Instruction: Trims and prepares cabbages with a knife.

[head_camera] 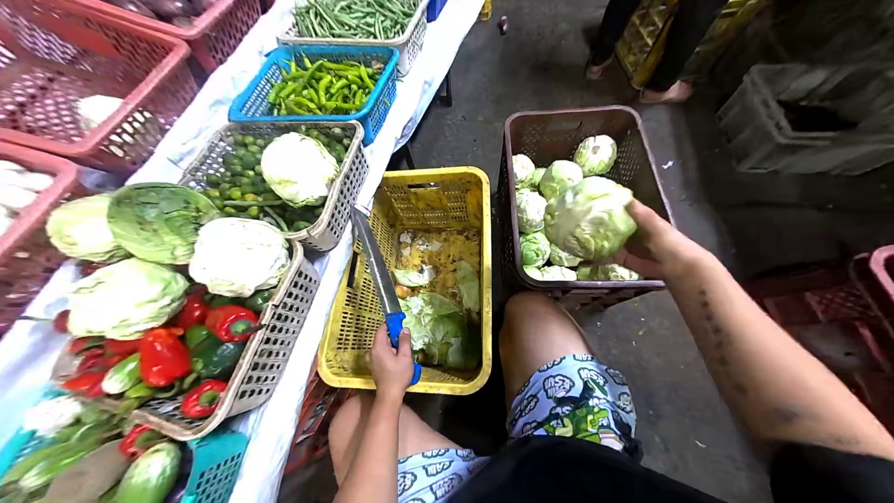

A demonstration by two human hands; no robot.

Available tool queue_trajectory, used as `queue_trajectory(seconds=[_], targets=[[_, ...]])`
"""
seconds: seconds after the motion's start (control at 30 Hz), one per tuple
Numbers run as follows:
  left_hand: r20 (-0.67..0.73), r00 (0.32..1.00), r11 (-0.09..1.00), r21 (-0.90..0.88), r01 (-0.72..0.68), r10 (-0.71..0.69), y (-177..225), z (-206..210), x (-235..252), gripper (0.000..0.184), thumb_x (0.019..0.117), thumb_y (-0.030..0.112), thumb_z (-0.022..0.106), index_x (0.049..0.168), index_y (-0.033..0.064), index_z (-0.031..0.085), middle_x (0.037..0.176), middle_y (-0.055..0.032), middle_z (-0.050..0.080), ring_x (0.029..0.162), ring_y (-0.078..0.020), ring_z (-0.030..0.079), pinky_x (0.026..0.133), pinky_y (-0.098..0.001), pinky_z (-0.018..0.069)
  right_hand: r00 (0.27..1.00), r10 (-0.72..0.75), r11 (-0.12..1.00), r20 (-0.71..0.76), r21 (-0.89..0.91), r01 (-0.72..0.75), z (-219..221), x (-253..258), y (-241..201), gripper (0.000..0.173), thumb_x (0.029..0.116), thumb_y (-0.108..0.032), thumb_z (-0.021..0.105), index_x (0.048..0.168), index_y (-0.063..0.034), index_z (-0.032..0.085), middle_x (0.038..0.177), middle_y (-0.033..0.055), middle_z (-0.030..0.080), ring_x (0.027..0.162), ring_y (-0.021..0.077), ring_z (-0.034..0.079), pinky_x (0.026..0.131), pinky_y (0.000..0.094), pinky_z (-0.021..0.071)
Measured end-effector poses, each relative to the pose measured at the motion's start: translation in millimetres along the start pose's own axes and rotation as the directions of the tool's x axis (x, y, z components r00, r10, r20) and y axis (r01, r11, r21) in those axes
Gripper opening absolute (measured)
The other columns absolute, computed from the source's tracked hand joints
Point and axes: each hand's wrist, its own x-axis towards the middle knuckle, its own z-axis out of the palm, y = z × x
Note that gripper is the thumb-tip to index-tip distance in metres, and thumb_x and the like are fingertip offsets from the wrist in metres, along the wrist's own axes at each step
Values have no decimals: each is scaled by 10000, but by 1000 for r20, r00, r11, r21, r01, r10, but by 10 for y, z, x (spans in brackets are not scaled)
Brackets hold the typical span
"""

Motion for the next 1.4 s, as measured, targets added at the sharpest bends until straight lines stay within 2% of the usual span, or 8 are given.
queue_trajectory(seconds=[0.13, 0.37, 0.5, 0.83, 1.0, 1.13, 1.23, 1.4], targets=[[20, 1000, 1000, 17, 18, -19, -19, -17, 36, 394, 1007, 244, 594, 1301, -18, 603, 927, -123, 720, 807, -207, 707, 789, -449, 593, 937, -201, 898, 284, 437, 60, 576, -431, 372, 1024, 555, -885, 724, 1312, -209, 588, 1173, 88, 712, 1017, 296, 715, 817, 528, 617], [251, 964, 974, -183, 131, -82, 422, -122, -279, 477, 991, 166, 651, 1396, -11, 472, 1080, -139, 710, 794, -215, 732, 724, -403, 643, 970, -218, 888, 102, 434, 154, 1329, -475, 846, 1045, 638, -594, 912, 1398, -84, 409, 1175, 132, 690, 1063, 276, 700, 919, 505, 602], [280, 957, 994, 50, -94, 77, 1000, -276, -715, 567, 1022, 312, 589, 1515, 96, 413, 1035, -115, 722, 820, -230, 718, 748, -455, 613, 975, -217, 966, -52, 135, 222, 1610, -407, 824, 1250, 607, -495, 957, 1575, -184, 230, 1310, 152, 620, 1100, 287, 688, 861, 482, 634], [317, 948, 901, 409, -145, 9, 1333, -534, -860, 515, 1093, 465, 403, 1404, 83, 551, 994, -143, 728, 934, -322, 726, 825, -525, 574, 971, -199, 919, -135, -371, 137, 1984, -392, 764, 1073, 665, -519, 891, 1540, -200, 358, 1378, 153, 564, 1145, 229, 654, 896, 447, 601], [-225, 870, 898, 126, -422, 440, 1522, -784, -1001, 363, 1044, 338, 546, 1238, 42, 627, 729, -25, 657, 595, -144, 636, 544, -360, 560, 982, -144, 917, -124, -391, 85, 2026, -396, 791, 1031, 684, -514, 887, 1534, -241, 372, 1331, 147, 602, 1082, 259, 678, 831, 485, 608], [77, 993, 956, 270, -112, 95, 1111, -406, -985, 459, 1071, 401, 482, 1358, 50, 560, 890, -130, 728, 814, -293, 735, 739, -506, 600, 980, -163, 913, -116, -393, 105, 2080, -391, 753, 1011, 697, -499, 889, 1530, -235, 380, 1295, 134, 627, 1057, 250, 690, 834, 478, 614], [396, 866, 899, 420, 126, -306, 791, -253, -978, 495, 1089, 461, 405, 1397, 96, 537, 1110, -168, 714, 1069, -345, 700, 912, -568, 550, 975, -188, 896, -116, -426, 122, 2019, -364, 793, 1011, 684, -500, 892, 1520, -226, 393, 1318, 141, 607, 1073, 250, 679, 845, 479, 606], [-44, 982, 973, 147, -176, 185, 1245, -701, -1178, 384, 1057, 364, 519, 1213, 29, 625, 781, -85, 681, 708, -228, 690, 654, -442, 581, 983, -158, 903, -97, -416, 104, 1999, -387, 886, 1009, 704, -478, 883, 1532, -218, 367, 1314, 131, 610, 1077, 242, 677, 848, 473, 603]])
